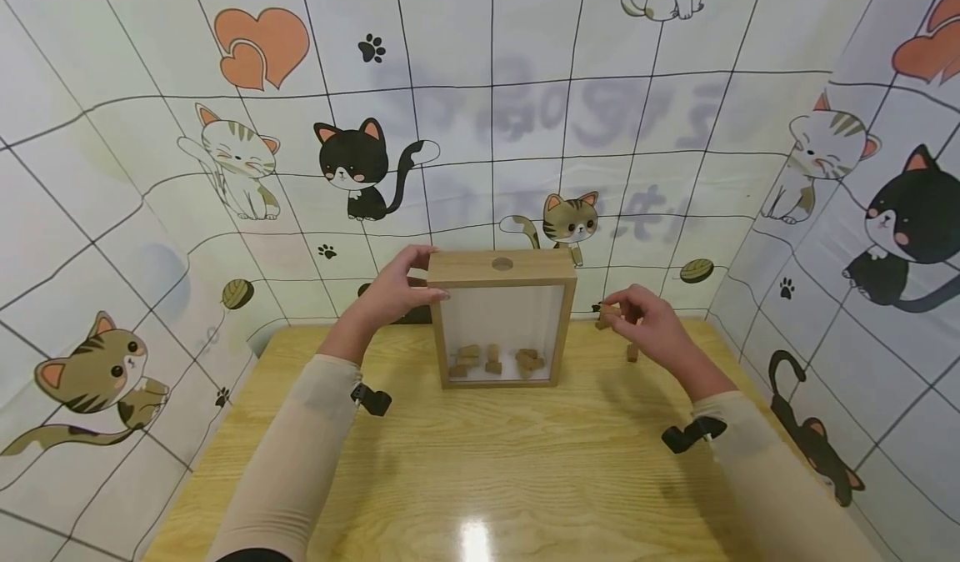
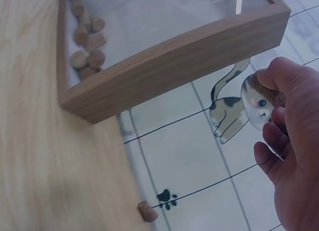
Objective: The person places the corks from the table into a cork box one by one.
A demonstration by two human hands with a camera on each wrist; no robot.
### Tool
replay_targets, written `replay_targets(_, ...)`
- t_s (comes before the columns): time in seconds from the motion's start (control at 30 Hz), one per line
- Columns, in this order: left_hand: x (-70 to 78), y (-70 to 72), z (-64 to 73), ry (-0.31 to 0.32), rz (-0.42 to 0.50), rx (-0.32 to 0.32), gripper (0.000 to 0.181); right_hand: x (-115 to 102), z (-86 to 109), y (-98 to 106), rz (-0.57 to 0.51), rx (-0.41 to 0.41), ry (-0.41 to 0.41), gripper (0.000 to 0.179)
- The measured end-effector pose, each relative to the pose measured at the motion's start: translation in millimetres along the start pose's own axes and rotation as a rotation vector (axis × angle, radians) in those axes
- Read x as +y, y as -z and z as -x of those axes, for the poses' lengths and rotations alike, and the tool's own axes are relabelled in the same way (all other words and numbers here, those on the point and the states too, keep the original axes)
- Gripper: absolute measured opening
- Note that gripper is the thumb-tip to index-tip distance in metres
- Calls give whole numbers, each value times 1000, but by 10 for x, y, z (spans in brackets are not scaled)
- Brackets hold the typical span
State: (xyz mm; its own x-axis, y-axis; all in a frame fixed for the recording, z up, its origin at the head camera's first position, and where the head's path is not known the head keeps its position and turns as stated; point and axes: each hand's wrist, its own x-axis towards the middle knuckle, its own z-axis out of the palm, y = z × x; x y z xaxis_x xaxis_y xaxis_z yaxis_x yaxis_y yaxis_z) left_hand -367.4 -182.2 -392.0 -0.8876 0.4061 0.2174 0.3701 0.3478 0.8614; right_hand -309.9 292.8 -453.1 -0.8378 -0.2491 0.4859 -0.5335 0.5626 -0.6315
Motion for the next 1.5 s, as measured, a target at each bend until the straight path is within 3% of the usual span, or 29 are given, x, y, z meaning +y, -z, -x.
replay_targets(0.67,16,-9,1,13,-12,2,80,-613,-543,234,0,51,95,19)
replay_targets(0.93,21,-10,12,19,-5,-1,81,-833,-760,180,-25,14,178,24)
replay_targets(1.5,3,-3,7,5,-8,-1,80,-1042,-1037,-15,-11,-87,210,21)
